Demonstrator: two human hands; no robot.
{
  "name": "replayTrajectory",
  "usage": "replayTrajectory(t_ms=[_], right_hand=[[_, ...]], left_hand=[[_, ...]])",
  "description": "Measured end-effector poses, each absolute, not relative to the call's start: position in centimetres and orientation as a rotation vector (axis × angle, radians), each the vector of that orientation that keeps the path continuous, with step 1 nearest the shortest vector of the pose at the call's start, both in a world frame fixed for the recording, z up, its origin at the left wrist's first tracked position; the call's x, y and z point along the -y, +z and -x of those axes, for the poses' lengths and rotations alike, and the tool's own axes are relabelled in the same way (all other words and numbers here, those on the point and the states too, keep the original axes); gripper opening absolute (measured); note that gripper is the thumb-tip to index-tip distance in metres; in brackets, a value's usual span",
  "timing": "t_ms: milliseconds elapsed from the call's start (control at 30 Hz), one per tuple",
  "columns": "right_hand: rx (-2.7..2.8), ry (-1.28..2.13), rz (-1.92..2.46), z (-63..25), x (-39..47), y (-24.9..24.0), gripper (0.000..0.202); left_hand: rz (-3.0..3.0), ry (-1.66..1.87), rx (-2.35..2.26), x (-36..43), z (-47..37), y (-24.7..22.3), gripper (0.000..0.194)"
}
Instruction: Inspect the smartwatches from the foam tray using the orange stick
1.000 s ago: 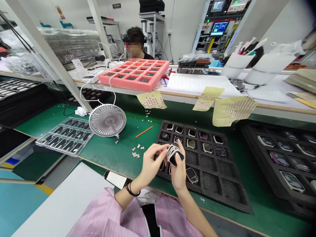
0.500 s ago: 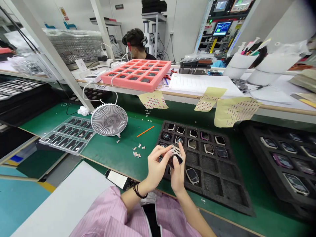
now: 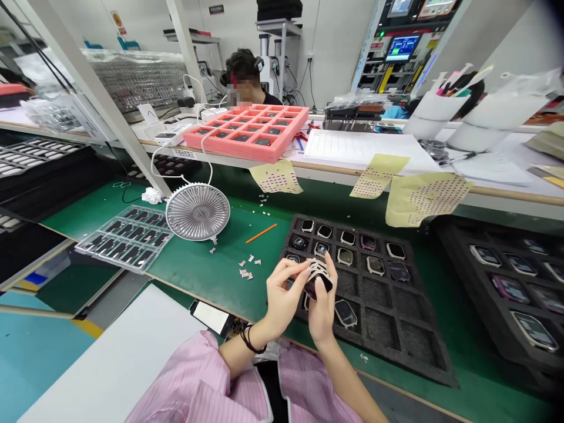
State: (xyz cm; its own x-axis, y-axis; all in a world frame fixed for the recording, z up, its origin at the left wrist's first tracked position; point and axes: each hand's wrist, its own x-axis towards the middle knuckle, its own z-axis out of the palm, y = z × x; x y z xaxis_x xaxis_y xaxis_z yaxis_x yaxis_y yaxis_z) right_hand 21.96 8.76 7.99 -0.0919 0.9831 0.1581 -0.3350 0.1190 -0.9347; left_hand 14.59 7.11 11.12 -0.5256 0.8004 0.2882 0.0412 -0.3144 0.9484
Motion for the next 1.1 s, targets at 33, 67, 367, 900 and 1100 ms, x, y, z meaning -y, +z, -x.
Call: replayTrajectory(t_ms=[33,67,367,900,1100], right_hand=[[1.11,1.325,0.804,-21.9,-8.8,8.0,0.054],[1.118,1.32,0.808,-21.9,-8.7,8.0,0.055],[1.143,1.303,0.808,-21.8,-8.9,7.9,0.055],[1.32,1.241,0.983,-24.4,-12.2,7.6,0.059],[1.679,1.119,1.16,-26.1,-12.6,8.5,0.071]], left_hand=[[-1.099,1.892,-1.399,-7.1,-14.6,11.2,0.02],[-1.1,1.888,-1.401,-7.1,-14.6,11.2,0.02],[-1.06,1.865,-1.407,-7.0,-14.9,11.0,0.022],[-1.543,1.501,-1.386,-7.6,-13.6,8.0,0.045],[-2.082,1.157,-1.462,-9.1,-12.5,8.1,0.075]])
